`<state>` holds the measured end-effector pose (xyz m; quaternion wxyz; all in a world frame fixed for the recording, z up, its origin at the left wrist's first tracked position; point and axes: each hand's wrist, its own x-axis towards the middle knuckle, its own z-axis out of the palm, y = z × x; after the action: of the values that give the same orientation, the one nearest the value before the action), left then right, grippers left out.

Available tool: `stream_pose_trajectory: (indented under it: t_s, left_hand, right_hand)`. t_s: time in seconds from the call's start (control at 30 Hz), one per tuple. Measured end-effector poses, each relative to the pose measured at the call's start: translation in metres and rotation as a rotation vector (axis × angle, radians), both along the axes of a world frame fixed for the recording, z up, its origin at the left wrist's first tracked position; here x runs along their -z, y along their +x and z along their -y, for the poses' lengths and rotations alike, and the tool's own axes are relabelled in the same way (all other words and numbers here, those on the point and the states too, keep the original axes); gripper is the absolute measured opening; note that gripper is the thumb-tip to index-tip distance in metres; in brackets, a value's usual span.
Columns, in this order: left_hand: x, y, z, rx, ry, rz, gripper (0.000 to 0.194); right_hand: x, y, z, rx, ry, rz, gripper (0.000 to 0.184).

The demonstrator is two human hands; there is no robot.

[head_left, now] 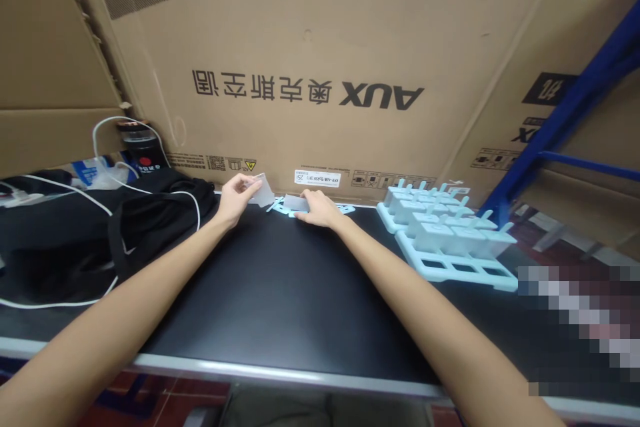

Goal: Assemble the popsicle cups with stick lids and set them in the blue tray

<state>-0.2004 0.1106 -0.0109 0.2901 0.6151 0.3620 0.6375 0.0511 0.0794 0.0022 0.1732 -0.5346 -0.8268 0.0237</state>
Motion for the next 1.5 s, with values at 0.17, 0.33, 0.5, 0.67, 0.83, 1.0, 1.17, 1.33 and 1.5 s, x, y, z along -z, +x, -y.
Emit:
stream_pose_trajectory:
  t_s: [0.17,0.33,0.5,0.67,0.83,1.0,1.17,1.33,1.5]
  left_hand:
    - [0.006,-0.024,-0.015,-0.09,-0.186,0.046,0.038]
    - [0.013,-0.047,-0.024,-0.242,-0.457,-0.099,0.03]
    - [0.01,-0.049,-0.02,-0.533,-0.508,-0.608,0.03]
    - [0.006,-0.043,-0.012,-0.547,-0.481,-0.781,0.027]
    - [0.001,-0.002,0.01,-0.398,-0.082,-0.872,0.014]
    - [0.002,0.101,0.051,0.148,0.092,-0.967,0.031]
    - [0.007,0.174,0.068,0.167,-0.049,-0.921,0.058]
    - [0.017,0.168,0.056,0.32,-0.066,-0.766,0.054]
    - [0.019,0.147,0.048,0.49,-0.048,-0.715,0.05]
  right_hand:
    - [0.0,-0.002,-0.016,0.051,-0.068,0.005,0.048]
    - [-0.018,0.016,-0.013,0.041,0.069,0.058,0.028]
    - [-0.057,0.059,-0.008,0.077,0.138,0.178,0.029]
    - [-0.072,0.1,-0.011,0.149,0.062,0.307,0.031]
    - [-0.062,0.115,-0.009,0.07,-0.08,0.3,0.027]
    - [-0.062,0.112,0.0,0.024,-0.169,0.256,0.023]
    - [-0.064,0.103,0.018,-0.024,-0.177,0.278,0.032]
    - [-0.069,0.104,0.039,-0.094,-0.35,0.168,0.032]
    - [-0.079,0.104,0.051,-0.16,-0.381,0.103,0.028]
